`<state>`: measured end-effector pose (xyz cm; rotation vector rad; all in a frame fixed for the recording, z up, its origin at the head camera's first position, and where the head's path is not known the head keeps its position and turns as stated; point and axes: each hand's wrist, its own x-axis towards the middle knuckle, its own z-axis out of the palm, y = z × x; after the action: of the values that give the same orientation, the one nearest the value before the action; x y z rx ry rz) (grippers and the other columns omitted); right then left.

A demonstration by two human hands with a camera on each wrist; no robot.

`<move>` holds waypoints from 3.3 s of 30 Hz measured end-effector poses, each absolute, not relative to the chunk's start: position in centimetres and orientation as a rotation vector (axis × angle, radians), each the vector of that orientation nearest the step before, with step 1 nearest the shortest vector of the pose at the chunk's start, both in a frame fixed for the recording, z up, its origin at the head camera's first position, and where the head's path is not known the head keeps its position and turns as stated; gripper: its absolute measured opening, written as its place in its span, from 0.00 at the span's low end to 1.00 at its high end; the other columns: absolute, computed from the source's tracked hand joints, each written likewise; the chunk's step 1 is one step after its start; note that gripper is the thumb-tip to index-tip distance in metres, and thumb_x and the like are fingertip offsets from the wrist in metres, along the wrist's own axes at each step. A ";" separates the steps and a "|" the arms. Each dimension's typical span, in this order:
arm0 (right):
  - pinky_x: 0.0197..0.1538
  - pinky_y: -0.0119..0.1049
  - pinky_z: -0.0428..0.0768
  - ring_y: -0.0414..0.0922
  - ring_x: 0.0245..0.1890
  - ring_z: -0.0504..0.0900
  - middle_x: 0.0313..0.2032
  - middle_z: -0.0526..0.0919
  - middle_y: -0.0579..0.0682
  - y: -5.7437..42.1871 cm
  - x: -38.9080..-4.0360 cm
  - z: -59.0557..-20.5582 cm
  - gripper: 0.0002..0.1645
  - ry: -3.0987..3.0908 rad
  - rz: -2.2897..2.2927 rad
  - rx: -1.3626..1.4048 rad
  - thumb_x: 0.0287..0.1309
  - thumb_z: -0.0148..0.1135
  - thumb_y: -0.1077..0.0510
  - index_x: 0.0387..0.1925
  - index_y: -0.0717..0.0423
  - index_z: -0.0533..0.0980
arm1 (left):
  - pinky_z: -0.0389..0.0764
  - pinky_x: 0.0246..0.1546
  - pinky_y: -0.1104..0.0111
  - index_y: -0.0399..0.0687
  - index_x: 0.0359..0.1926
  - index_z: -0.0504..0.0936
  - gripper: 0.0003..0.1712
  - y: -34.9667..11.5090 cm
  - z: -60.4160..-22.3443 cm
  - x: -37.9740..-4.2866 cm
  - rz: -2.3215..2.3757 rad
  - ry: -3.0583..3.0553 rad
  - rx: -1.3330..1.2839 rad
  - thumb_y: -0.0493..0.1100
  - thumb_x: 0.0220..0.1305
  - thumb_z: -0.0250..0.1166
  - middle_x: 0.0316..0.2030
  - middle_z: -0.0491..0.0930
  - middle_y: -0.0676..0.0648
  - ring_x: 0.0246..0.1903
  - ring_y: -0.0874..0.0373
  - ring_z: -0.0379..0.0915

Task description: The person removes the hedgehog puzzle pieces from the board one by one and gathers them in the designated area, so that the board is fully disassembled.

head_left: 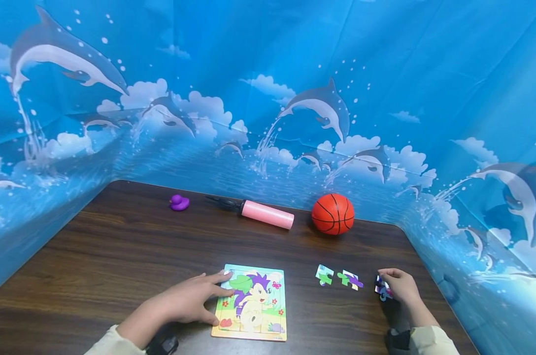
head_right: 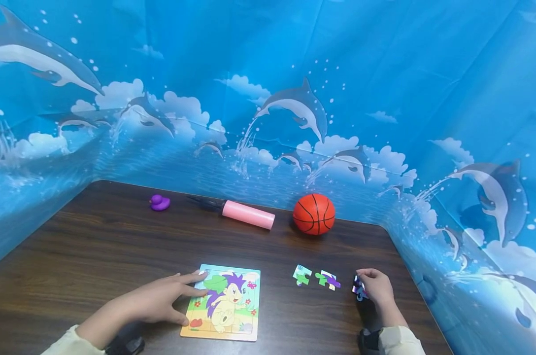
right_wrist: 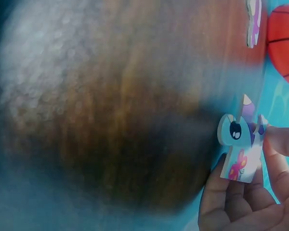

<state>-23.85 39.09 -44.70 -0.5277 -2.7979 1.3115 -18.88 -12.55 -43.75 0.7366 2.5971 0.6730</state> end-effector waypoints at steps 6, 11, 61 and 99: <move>0.30 0.36 0.68 0.45 0.29 0.72 0.37 0.82 0.59 38.1 -23.9 -44.2 0.21 -2.876 1.070 -0.463 0.70 0.52 0.54 0.50 0.69 0.79 | 0.57 0.69 0.41 0.64 0.62 0.80 0.35 -12.4 -43.6 -18.8 0.653 2.601 0.739 0.55 0.50 0.77 0.72 0.64 0.48 0.71 0.41 0.56; 0.36 0.50 0.73 0.51 0.27 0.75 0.38 0.81 0.62 36.1 -23.8 -43.3 0.23 -2.904 0.971 -0.445 0.70 0.53 0.50 0.50 0.65 0.79 | 0.58 0.68 0.40 0.63 0.62 0.81 0.35 -12.4 -43.5 -18.7 0.656 2.605 0.745 0.55 0.50 0.77 0.72 0.64 0.48 0.71 0.40 0.57; 0.32 0.42 0.79 0.44 0.34 0.76 0.41 0.74 0.49 7.2 -19.9 -43.0 0.31 -3.236 0.845 0.681 0.35 0.84 0.51 0.48 0.39 0.83 | 0.66 0.61 0.37 0.65 0.79 0.49 0.65 -11.9 -42.7 -17.5 0.739 2.687 0.636 0.56 0.46 0.80 0.72 0.62 0.41 0.65 0.33 0.63; 0.40 0.43 0.85 0.45 0.35 0.76 0.41 0.81 0.52 16.7 -20.5 -43.4 0.16 -2.865 1.981 0.003 0.67 0.58 0.56 0.46 0.64 0.80 | 0.66 0.62 0.39 0.74 0.78 0.41 0.71 -11.6 -43.2 -18.2 0.744 2.674 0.565 0.58 0.42 0.82 0.72 0.62 0.40 0.65 0.32 0.63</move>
<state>-20.51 16.69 -43.44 0.0029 -2.8652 1.9813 -18.16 -11.62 -43.21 0.5647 2.6740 0.7436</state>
